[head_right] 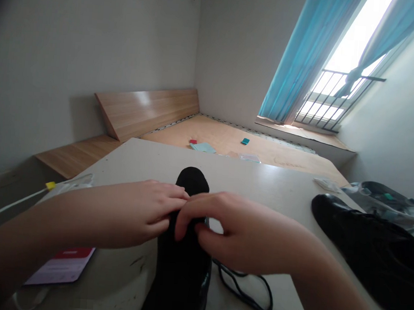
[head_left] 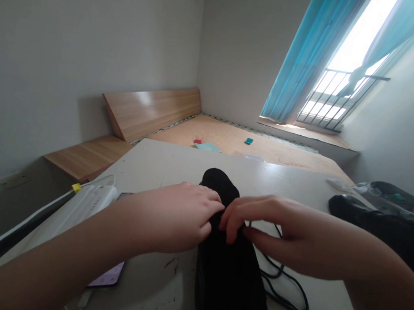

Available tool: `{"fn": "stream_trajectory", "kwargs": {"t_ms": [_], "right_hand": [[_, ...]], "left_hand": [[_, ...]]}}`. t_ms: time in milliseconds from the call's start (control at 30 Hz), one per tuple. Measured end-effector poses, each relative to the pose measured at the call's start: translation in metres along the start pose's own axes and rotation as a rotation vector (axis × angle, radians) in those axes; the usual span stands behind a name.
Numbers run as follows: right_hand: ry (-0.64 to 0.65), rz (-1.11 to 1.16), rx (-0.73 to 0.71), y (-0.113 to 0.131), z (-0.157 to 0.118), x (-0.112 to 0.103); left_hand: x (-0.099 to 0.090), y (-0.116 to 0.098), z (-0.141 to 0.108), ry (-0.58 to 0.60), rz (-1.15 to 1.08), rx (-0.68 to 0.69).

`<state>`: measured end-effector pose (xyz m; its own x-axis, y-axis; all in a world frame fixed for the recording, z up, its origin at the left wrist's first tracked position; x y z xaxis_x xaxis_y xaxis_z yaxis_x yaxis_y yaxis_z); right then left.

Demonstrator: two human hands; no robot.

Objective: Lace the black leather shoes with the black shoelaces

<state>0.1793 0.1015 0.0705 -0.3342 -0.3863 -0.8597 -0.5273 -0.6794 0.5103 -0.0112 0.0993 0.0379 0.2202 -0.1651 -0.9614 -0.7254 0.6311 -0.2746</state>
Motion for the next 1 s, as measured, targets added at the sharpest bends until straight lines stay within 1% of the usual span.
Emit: {"fn": "stream_trajectory", "kwargs": {"t_ms": [67,100,133,233,267,400,433,533,633,733,833,933,1000], "right_hand": [[-0.111,-0.122,0.084,-0.007,-0.001,-0.003],[-0.137,-0.182,0.124,-0.011,-0.001,-0.002],[-0.132,-0.223,0.155,-0.014,-0.002,0.0],[-0.02,-0.234,0.2,-0.019,0.001,0.011],[-0.019,-0.236,0.213,-0.019,0.003,0.014],[-0.184,-0.347,0.291,-0.023,0.011,0.018],[-0.195,-0.369,0.311,-0.024,0.012,0.017],[-0.137,-0.379,0.359,-0.026,0.012,0.014],[-0.092,-0.366,0.366,-0.024,0.008,0.01],[-0.078,-0.311,0.367,-0.024,0.003,0.003],[-0.078,-0.287,0.42,-0.035,-0.009,-0.003],[-0.062,-0.338,0.493,-0.052,-0.026,0.003],[0.005,-0.333,0.551,-0.062,-0.039,0.015]], "left_hand": [[0.002,-0.001,-0.001,-0.02,0.011,-0.002],[0.003,-0.001,-0.001,-0.028,0.016,-0.008],[0.003,-0.002,-0.001,-0.031,0.021,-0.017],[0.004,-0.004,-0.002,-0.01,0.029,-0.042],[0.005,-0.005,-0.002,-0.001,0.033,-0.047],[0.007,-0.002,-0.002,0.022,0.056,-0.052],[0.008,-0.001,-0.002,0.029,0.061,-0.047],[0.011,0.001,-0.001,0.034,0.08,-0.014],[0.013,0.001,0.0,0.024,0.094,0.01],[0.012,-0.001,0.0,0.013,0.073,-0.015],[0.009,-0.003,0.0,0.028,0.054,-0.041],[0.008,-0.007,0.003,0.066,0.069,-0.063],[0.009,-0.009,0.005,0.074,0.082,-0.079]]}}
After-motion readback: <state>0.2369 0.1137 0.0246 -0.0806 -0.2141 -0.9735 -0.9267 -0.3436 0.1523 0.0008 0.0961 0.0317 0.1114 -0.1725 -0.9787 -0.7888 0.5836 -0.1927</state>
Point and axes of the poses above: each hand's wrist, its own z-axis towards the middle knuckle, its own x-axis out of the palm, y = z × x, the point moved 1 cm from there along z, towards the middle knuckle, and after that the axes turned 9 degrees about -y, right-handed, at the moved point
